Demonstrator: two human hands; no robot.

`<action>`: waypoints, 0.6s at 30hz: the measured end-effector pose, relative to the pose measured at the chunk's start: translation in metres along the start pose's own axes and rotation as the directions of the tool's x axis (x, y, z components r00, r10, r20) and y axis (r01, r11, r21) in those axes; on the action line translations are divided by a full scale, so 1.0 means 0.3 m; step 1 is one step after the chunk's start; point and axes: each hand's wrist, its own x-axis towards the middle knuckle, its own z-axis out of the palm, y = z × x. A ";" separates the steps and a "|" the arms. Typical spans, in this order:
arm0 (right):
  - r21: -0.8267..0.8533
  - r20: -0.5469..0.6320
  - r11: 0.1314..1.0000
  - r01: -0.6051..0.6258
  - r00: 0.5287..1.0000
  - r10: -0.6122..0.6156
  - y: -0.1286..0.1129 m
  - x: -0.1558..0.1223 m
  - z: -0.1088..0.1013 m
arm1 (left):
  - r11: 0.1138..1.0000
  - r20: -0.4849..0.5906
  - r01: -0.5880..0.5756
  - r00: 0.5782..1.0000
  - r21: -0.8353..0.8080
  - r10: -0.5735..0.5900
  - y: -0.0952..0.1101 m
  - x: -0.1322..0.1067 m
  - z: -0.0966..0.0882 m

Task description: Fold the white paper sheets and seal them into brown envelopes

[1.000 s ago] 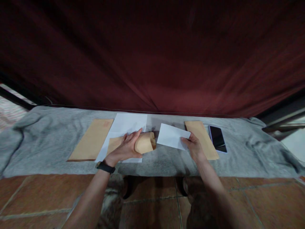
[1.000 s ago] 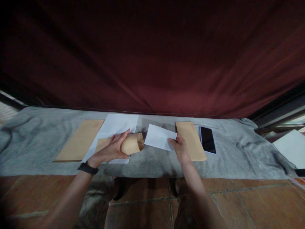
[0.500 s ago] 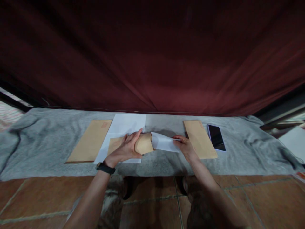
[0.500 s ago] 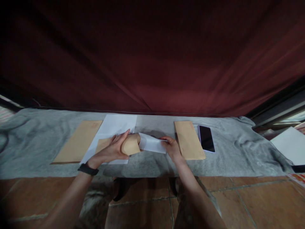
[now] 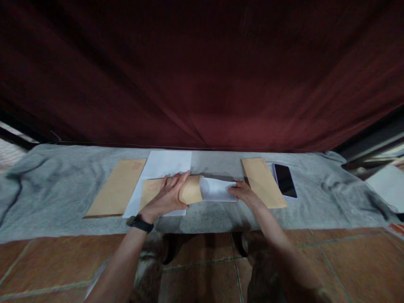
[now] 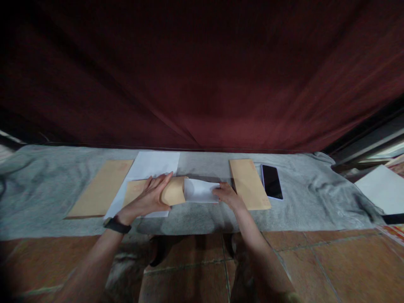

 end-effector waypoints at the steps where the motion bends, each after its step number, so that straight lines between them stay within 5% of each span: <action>1: 0.013 0.023 1.000 -0.003 1.000 0.002 -0.003 0.000 0.001 | 1.000 -0.002 -0.005 1.000 0.005 0.005 0.004 0.001 0.002; 11: 0.125 0.048 0.990 0.066 0.996 -0.073 -0.020 0.002 0.117 | 0.996 0.030 -0.088 0.996 0.014 0.088 0.061 0.020 0.017; 18: -0.093 -0.053 0.979 0.180 0.981 -0.185 0.022 0.025 0.214 | 0.994 0.048 -0.104 0.993 0.024 0.103 0.088 0.029 0.033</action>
